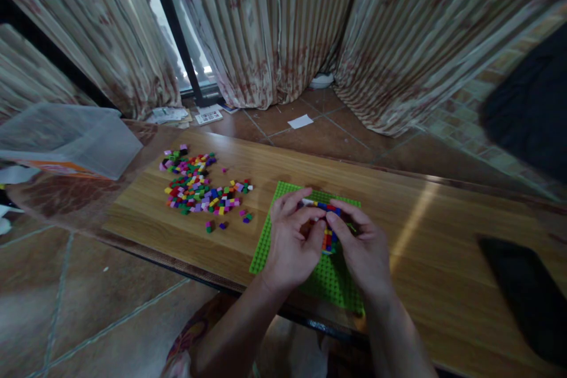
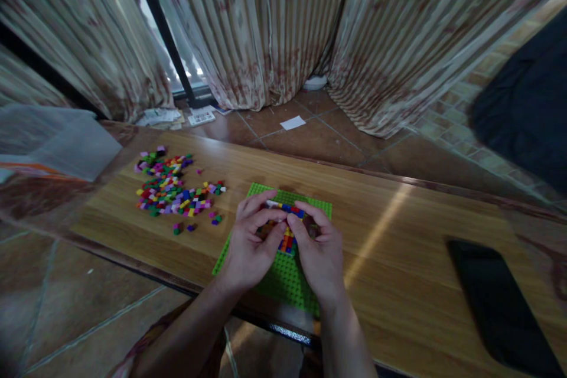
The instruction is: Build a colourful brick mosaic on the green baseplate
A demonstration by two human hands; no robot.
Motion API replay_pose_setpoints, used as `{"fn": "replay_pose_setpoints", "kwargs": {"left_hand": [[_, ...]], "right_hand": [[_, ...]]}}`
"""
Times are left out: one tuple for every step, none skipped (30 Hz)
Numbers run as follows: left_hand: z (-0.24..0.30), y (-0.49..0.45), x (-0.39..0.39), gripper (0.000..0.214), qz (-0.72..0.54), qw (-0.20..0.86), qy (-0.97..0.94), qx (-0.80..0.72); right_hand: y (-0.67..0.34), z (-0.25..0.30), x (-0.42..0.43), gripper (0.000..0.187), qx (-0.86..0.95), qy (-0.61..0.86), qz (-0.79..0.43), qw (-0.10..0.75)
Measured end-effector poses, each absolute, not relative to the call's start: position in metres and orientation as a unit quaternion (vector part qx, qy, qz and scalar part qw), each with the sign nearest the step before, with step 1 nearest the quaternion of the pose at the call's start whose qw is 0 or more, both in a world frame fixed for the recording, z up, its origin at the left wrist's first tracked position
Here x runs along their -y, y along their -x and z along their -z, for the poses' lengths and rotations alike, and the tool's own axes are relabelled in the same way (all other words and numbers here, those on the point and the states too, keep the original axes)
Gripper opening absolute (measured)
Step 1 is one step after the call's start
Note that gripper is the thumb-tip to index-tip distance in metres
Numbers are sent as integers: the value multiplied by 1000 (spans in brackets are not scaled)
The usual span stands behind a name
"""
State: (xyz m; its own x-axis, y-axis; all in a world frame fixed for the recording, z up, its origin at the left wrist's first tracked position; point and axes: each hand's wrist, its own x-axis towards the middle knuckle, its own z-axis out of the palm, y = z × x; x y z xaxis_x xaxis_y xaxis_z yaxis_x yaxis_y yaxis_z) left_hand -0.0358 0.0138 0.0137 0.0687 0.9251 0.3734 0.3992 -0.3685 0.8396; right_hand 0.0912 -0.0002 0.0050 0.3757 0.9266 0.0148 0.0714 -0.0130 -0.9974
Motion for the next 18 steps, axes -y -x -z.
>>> {"fn": "replay_pose_setpoints", "kwargs": {"left_hand": [[-13,36,-14,17,-476,274,-677,-489],[-13,35,-14,18,-477,272,-678,-489],[-12,35,-14,19,-477,269,-679,-489],[-12,35,-14,19,-476,267,-681,-489],[-11,36,-14,20,-474,265,-682,-489],[-11,36,-14,20,-472,263,-684,-490],[-11,36,-14,20,-470,260,-686,-491],[-11,36,-14,19,-467,258,-688,-492],[-11,36,-14,19,-465,256,-689,-493],[-12,36,-14,18,-462,253,-691,-495],[-12,36,-13,17,-458,250,-693,-497],[-12,37,-13,17,-453,246,-697,-499],[-12,37,-13,16,-449,242,-701,-499],[-13,37,-13,16,-445,239,-705,-498],[-13,37,-13,16,-441,235,-710,-497],[-13,37,-13,16,-437,233,-714,-495],[-13,38,-12,16,-435,233,-716,-494],[-14,38,-12,16,-433,233,-717,-494]], "right_hand": [[-91,-5,0,33,412,603,-375,571],[-90,-5,-1,32,409,604,-374,573],[-90,-5,-1,31,406,606,-371,574],[-89,-4,-1,30,404,608,-370,574],[-89,-4,-2,30,401,611,-368,575],[-89,-4,-2,29,398,612,-367,576],[-89,-3,-2,28,396,612,-366,578],[-88,-3,-2,28,395,611,-365,580],[-88,-3,-3,28,395,610,-365,582],[-88,-3,-3,28,394,609,-366,583],[-88,-4,-3,28,393,609,-367,583],[-88,-4,-3,28,392,608,-369,583],[-88,-4,-3,28,391,609,-370,583],[-88,-4,-3,28,389,610,-368,584],[-88,-4,-3,28,389,612,-366,584],[-88,-4,-4,27,389,613,-363,584],[-88,-4,-4,27,390,612,-363,585],[-88,-3,-4,27,389,610,-364,587]]}}
